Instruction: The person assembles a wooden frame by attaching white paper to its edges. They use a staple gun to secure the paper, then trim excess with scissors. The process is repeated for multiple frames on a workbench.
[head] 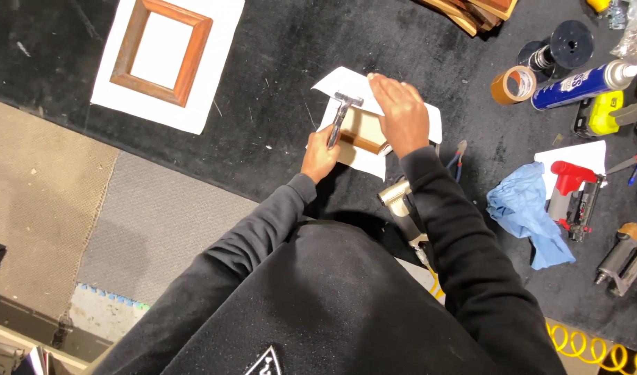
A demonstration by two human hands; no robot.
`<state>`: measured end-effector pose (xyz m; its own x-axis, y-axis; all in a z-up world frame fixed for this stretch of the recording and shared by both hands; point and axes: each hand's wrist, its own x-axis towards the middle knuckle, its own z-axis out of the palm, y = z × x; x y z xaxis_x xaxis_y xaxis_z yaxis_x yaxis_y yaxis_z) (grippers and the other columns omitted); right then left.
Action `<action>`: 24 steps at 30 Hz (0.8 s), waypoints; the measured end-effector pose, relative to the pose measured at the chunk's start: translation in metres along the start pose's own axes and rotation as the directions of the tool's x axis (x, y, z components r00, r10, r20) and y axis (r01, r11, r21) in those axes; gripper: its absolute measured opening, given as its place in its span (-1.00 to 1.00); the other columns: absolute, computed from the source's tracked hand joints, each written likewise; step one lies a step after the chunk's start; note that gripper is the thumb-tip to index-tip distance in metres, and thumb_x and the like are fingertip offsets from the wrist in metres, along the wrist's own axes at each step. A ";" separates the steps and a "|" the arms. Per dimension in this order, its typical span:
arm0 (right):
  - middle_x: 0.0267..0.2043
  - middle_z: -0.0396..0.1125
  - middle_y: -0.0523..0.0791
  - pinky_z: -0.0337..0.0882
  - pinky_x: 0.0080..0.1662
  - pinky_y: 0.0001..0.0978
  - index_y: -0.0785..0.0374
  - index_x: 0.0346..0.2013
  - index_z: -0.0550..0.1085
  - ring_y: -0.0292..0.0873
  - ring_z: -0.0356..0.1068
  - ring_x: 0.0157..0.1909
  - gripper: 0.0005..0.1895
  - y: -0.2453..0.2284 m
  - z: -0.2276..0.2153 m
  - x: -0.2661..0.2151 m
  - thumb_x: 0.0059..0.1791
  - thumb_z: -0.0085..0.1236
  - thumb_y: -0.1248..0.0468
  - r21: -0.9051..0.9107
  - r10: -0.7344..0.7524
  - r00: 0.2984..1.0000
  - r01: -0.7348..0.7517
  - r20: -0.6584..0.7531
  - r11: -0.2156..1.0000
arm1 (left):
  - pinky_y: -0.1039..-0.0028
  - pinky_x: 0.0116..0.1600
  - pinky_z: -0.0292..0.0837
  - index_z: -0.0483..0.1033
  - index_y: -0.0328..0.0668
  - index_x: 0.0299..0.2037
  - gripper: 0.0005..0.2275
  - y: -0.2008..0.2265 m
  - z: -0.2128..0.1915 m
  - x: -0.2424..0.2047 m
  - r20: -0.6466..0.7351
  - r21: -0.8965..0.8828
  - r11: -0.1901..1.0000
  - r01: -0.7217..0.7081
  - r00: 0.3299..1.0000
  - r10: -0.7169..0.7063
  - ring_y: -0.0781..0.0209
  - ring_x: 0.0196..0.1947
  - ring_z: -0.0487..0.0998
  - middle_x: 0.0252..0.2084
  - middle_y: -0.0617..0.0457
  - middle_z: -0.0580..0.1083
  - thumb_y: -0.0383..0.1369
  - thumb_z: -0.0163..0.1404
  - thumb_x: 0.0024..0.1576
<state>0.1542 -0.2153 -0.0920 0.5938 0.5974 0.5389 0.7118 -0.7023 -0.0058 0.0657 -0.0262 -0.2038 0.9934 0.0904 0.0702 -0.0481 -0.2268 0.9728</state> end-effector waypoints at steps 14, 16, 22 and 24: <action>0.16 0.45 -0.07 0.41 0.16 -0.24 0.22 0.17 0.53 -0.09 0.45 0.16 -0.66 -0.024 -0.011 -0.010 0.09 0.10 0.36 -0.014 -0.003 0.998 0.002 -0.063 1.000 | 0.34 -0.39 0.35 0.32 -0.11 -0.46 -0.89 -0.001 -0.009 -0.006 0.062 -0.056 0.993 -0.102 0.992 0.105 0.06 -0.61 0.36 -0.69 -0.04 0.28 -0.54 -0.14 -0.15; 0.16 0.45 -0.08 0.41 0.16 -0.25 0.20 0.18 0.53 -0.10 0.45 0.16 -0.66 -0.027 -0.014 -0.010 0.09 0.09 0.36 -0.020 -0.011 0.998 0.010 -0.069 1.000 | 0.34 -0.38 0.35 0.32 -0.11 -0.46 -0.90 -0.004 -0.009 -0.015 0.057 -0.053 0.995 -0.084 0.995 0.087 0.09 -0.60 0.36 -0.69 -0.03 0.28 -0.53 -0.14 -0.15; 0.14 0.45 -0.09 0.38 0.19 -0.23 0.18 0.19 0.52 -0.11 0.44 0.16 -0.64 -0.039 -0.020 -0.013 0.08 0.11 0.35 -0.056 -0.010 0.998 0.006 -0.069 0.998 | 0.33 -0.41 0.33 0.33 -0.12 -0.53 -0.95 0.007 -0.019 -0.039 0.093 -0.017 0.993 0.119 0.989 -0.117 0.13 -0.64 0.32 -0.71 0.05 0.25 -0.49 -0.16 -0.12; 0.36 0.28 -0.04 0.10 0.33 0.12 0.17 0.26 0.46 0.00 0.25 0.37 -0.52 -0.054 -0.035 -0.013 0.01 0.19 0.32 -0.091 0.038 0.999 -0.036 0.024 0.995 | 0.26 -0.33 0.36 0.40 -0.19 -0.49 -0.94 0.018 -0.024 -0.042 0.093 0.040 0.970 0.238 0.966 -0.241 0.08 -0.56 0.38 -0.67 -0.05 0.30 -0.46 -0.15 -0.08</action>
<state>0.0952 -0.1990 -0.0694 0.6292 0.5795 0.5180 0.6531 -0.7555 0.0519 0.0204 -0.0110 -0.1844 0.9809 0.0521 -0.1872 0.1943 -0.2375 0.9518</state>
